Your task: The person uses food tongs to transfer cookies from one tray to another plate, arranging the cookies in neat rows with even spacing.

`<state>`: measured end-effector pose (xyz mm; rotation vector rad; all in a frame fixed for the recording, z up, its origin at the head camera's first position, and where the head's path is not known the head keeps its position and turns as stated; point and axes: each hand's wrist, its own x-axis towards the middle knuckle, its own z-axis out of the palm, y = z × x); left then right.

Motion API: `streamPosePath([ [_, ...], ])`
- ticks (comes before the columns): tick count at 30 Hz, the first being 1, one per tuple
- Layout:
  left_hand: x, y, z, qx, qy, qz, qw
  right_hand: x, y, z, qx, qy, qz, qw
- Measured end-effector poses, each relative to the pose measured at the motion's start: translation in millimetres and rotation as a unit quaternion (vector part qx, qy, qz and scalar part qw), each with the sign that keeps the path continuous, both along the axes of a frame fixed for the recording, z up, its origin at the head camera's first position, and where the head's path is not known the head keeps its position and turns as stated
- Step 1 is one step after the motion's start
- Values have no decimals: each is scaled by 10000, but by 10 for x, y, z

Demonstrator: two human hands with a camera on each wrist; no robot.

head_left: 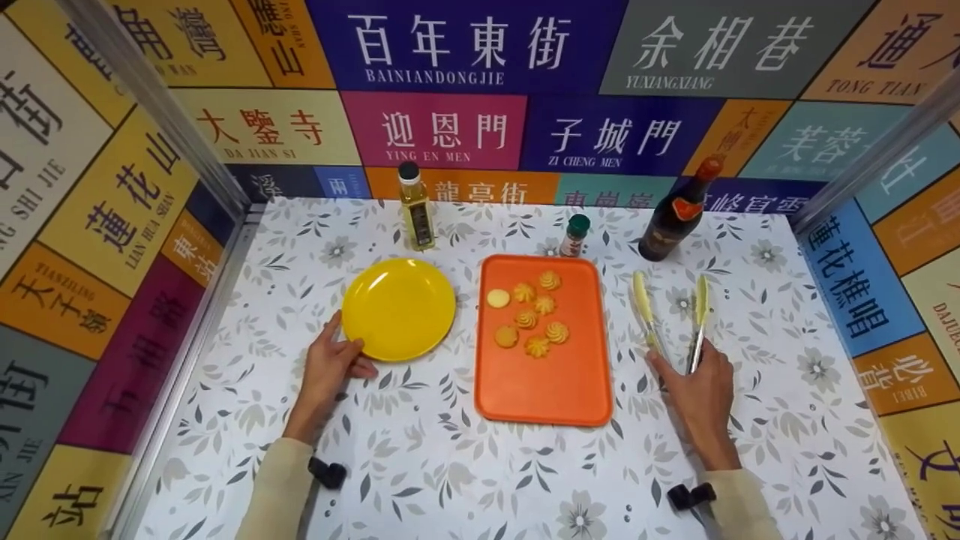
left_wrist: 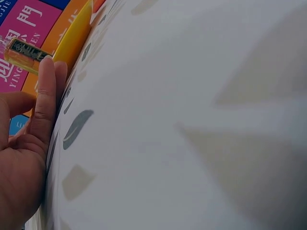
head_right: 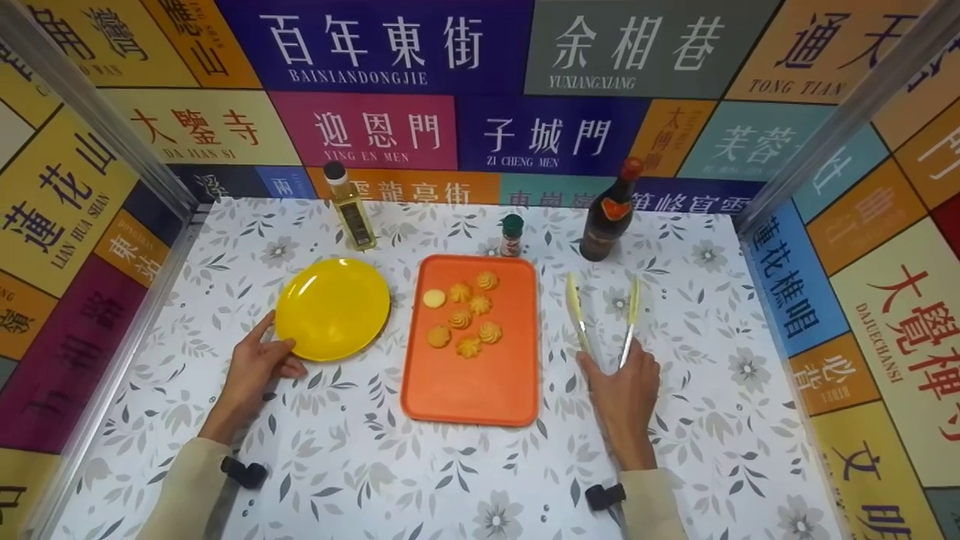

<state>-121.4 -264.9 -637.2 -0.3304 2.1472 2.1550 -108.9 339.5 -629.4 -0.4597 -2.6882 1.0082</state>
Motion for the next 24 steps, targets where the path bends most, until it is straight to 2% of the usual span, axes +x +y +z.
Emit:
streamPosePath([
  [7, 14, -10, -16, 74, 143, -20, 9999, -20, 16, -8, 222, 45, 209, 9995],
  [13, 10, -5, -21, 5, 167, 3, 9999, -51, -51, 1, 407, 146, -125, 9990],
  [17, 13, -2, -22, -81, 116, 44, 9999, -43, -81, 5, 499, 39, -315, 9983],
  [24, 19, -2, -7, -30, 78, 49, 10000, -19, -88, 36, 379, -35, -251, 9990],
])
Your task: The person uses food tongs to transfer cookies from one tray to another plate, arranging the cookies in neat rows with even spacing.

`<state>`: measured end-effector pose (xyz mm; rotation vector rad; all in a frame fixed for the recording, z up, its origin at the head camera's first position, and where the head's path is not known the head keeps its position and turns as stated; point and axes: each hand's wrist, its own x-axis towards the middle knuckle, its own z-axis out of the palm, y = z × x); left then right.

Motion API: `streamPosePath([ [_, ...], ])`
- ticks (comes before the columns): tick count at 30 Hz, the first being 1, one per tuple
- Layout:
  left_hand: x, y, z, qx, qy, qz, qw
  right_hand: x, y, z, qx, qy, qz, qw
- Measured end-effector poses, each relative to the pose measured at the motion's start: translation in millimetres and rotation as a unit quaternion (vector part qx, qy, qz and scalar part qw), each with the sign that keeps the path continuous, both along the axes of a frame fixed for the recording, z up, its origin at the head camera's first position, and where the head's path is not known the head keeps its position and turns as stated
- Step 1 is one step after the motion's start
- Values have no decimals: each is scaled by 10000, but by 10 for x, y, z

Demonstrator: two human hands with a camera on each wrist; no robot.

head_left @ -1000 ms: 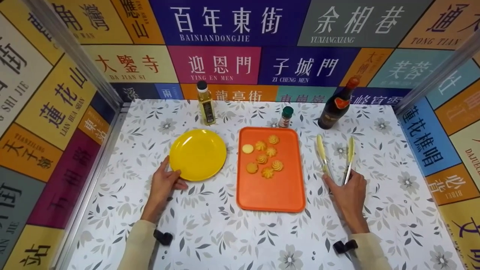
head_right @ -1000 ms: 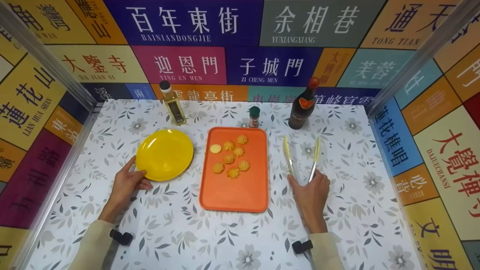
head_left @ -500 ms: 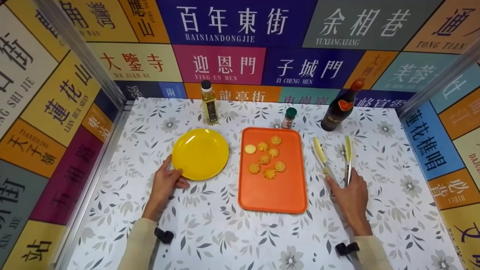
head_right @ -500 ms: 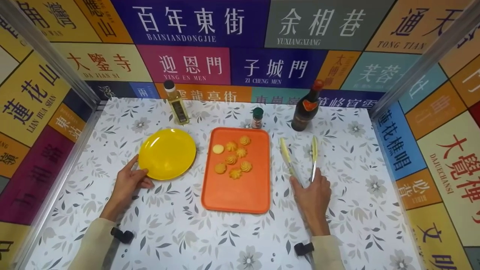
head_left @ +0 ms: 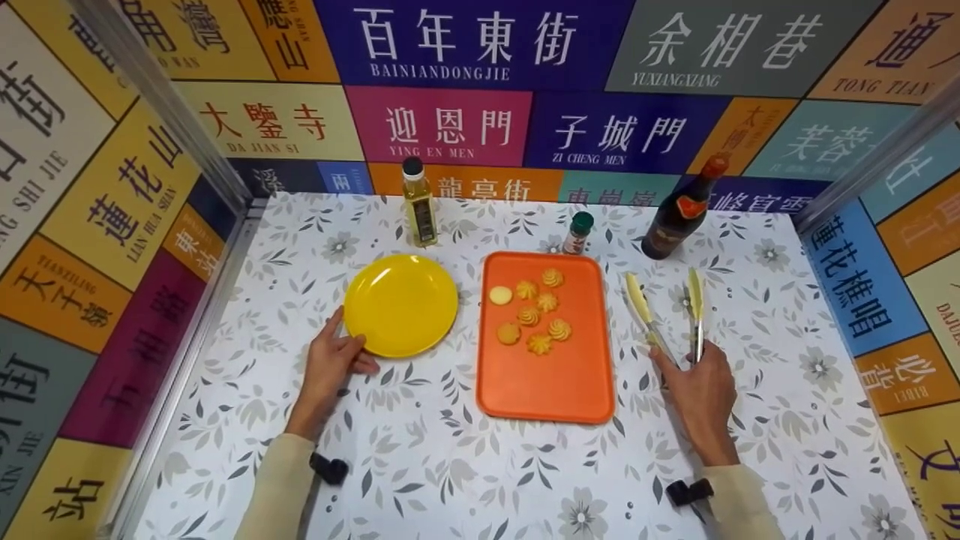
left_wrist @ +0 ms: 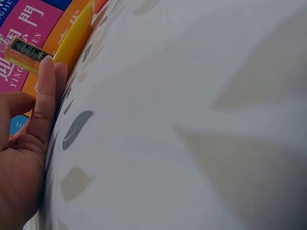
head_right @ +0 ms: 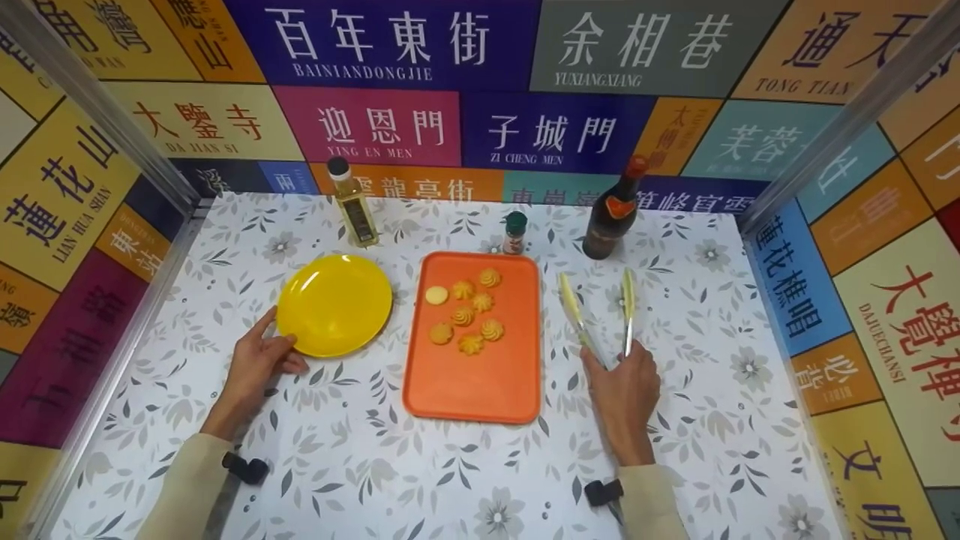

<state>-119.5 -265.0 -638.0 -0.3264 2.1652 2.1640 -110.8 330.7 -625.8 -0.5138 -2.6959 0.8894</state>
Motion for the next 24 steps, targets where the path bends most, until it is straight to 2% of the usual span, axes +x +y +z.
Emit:
streamPosePath([
  [8, -2, 34, 1, 7, 44, 103, 9999, 37, 29, 118, -30, 22, 195, 9998],
  [19, -11, 47, -5, -169, 44, 99, 9998, 16, 254, 273, 191, 24, 615, 9979],
  [24, -12, 31, 1, -185, -16, 127, 9997, 7, 359, 371, 190, -147, 873, 9959],
])
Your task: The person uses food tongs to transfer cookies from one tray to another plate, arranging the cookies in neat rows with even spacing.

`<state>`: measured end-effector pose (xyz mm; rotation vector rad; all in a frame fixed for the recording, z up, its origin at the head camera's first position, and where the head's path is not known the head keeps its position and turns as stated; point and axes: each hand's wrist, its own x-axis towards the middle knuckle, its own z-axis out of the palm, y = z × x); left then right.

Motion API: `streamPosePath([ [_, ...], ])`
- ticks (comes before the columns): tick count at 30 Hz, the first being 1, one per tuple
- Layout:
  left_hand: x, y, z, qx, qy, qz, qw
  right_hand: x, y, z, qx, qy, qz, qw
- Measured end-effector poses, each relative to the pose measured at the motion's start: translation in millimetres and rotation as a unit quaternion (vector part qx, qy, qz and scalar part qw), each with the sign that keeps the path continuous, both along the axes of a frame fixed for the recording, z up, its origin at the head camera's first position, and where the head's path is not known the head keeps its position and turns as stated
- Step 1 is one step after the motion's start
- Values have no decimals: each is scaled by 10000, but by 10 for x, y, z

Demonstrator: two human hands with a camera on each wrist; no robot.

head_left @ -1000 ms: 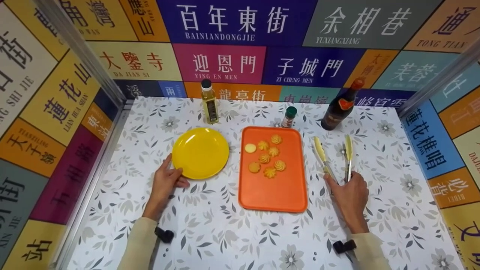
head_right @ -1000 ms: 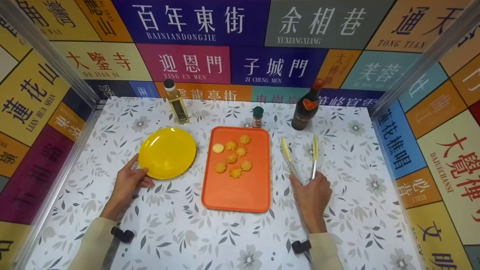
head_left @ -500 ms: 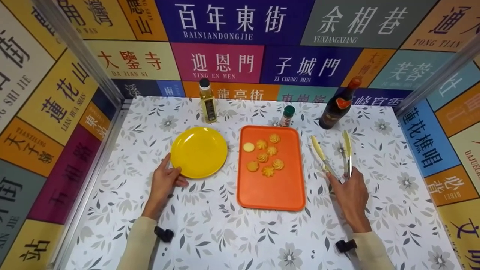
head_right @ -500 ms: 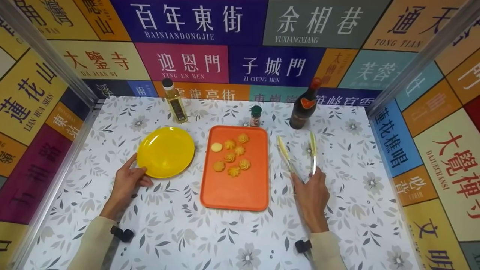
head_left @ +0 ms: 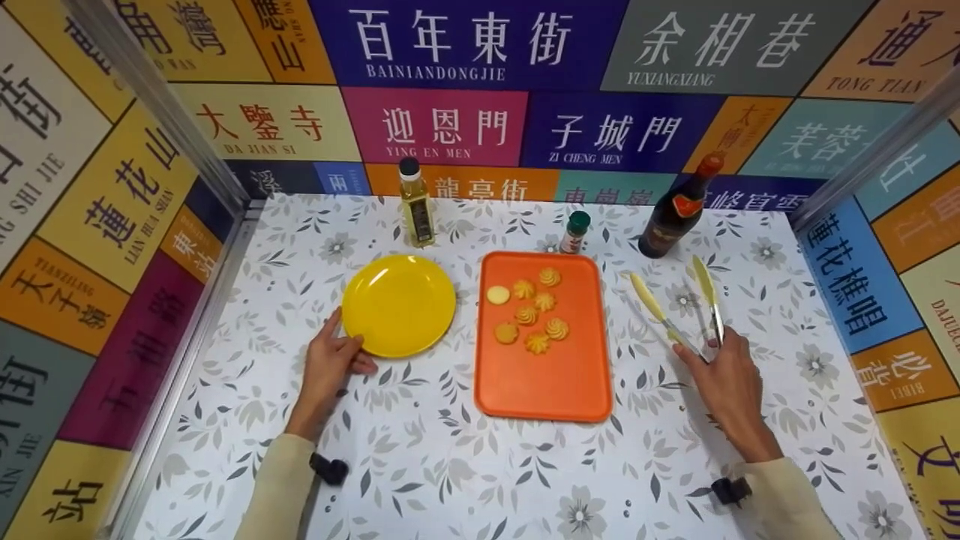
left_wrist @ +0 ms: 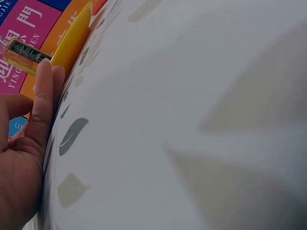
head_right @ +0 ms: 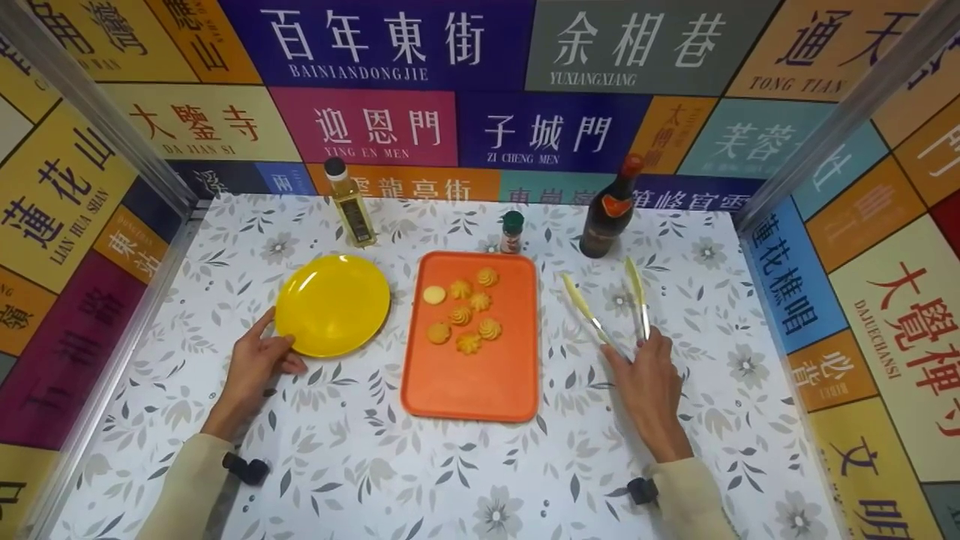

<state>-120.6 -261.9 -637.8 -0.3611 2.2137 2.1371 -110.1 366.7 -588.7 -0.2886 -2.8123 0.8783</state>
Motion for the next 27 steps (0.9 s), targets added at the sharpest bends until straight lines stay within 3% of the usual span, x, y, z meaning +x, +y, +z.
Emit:
streamPosePath([
  [4, 4, 2, -10, -41, -14, -19, 10000, 1, 67, 55, 36, -133, 145, 9998],
  [20, 16, 23, -19, 129, 120, -8, 9998, -31, 173, 159, 154, 20, 347, 9993],
  [27, 10, 22, -13, 54, 155, -21, 9999, -27, 199, 218, 24, -225, 390, 9990],
])
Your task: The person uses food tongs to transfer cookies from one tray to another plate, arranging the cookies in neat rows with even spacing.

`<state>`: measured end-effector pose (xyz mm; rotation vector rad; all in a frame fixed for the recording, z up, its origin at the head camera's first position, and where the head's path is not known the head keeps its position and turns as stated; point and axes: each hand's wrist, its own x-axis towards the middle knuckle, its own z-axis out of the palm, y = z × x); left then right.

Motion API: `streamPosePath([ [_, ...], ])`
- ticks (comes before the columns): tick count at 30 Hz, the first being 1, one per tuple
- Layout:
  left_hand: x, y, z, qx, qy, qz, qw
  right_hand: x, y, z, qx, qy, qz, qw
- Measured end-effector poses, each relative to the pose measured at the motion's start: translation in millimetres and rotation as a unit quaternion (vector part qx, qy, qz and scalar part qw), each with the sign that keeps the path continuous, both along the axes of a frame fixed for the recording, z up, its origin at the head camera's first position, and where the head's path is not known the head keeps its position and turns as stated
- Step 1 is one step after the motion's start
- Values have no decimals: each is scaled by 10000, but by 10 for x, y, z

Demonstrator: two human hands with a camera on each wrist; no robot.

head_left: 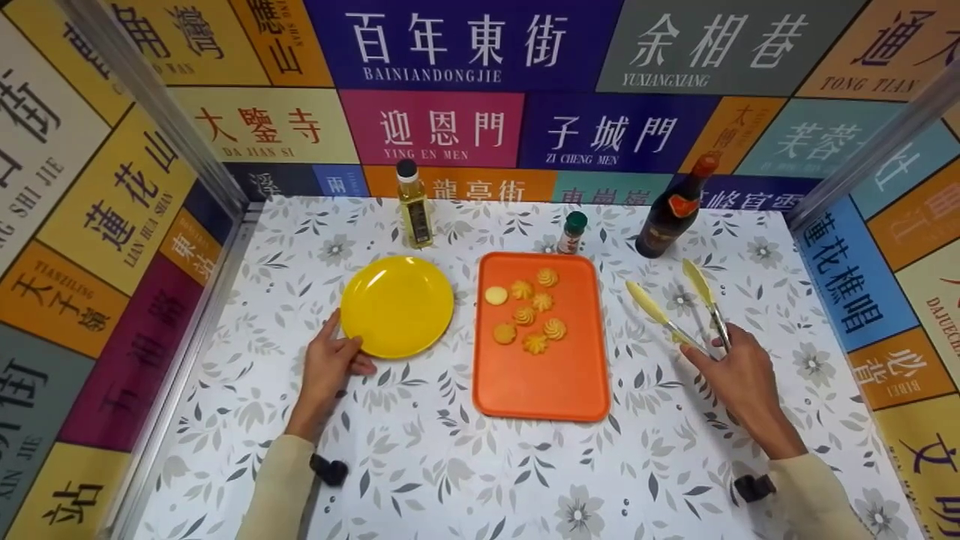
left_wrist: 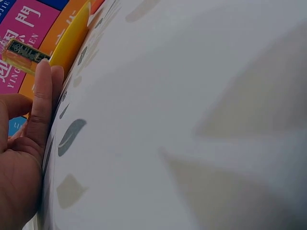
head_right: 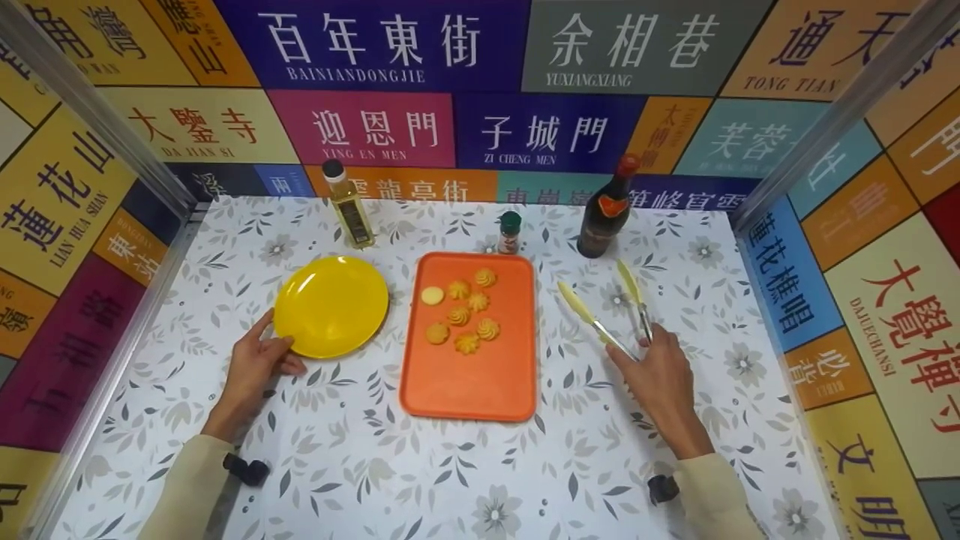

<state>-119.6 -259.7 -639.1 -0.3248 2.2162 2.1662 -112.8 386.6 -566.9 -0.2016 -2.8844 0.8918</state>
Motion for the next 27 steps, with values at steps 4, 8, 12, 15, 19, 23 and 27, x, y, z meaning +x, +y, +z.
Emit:
streamPosePath([
  [4, 11, -9, -10, -27, -61, 17, 10000, -14, 22, 43, -60, 18, 80, 9999],
  [8, 31, -17, -19, -10, -86, 62, 9999, -32, 39, 82, -33, 168, 211, 9996],
  [12, 36, -13, -17, 5, -64, 34, 10000, -29, 50, 121, 94, 211, 262, 9994],
  [15, 31, -9, -18, 7, -93, 45, 9999, -26, 51, 152, 150, 164, 260, 9994],
  [19, 11, -1, -15, -2, -134, 59, 9999, -48, 52, 191, 241, 80, 279, 9993],
  [23, -10, 3, -2, -16, -80, 36, 10000, -86, 48, 225, 318, 39, 406, 9987],
  [27, -11, 2, 7, -45, 8, 50, 10000, -117, 40, 254, 344, 140, 560, 9977],
])
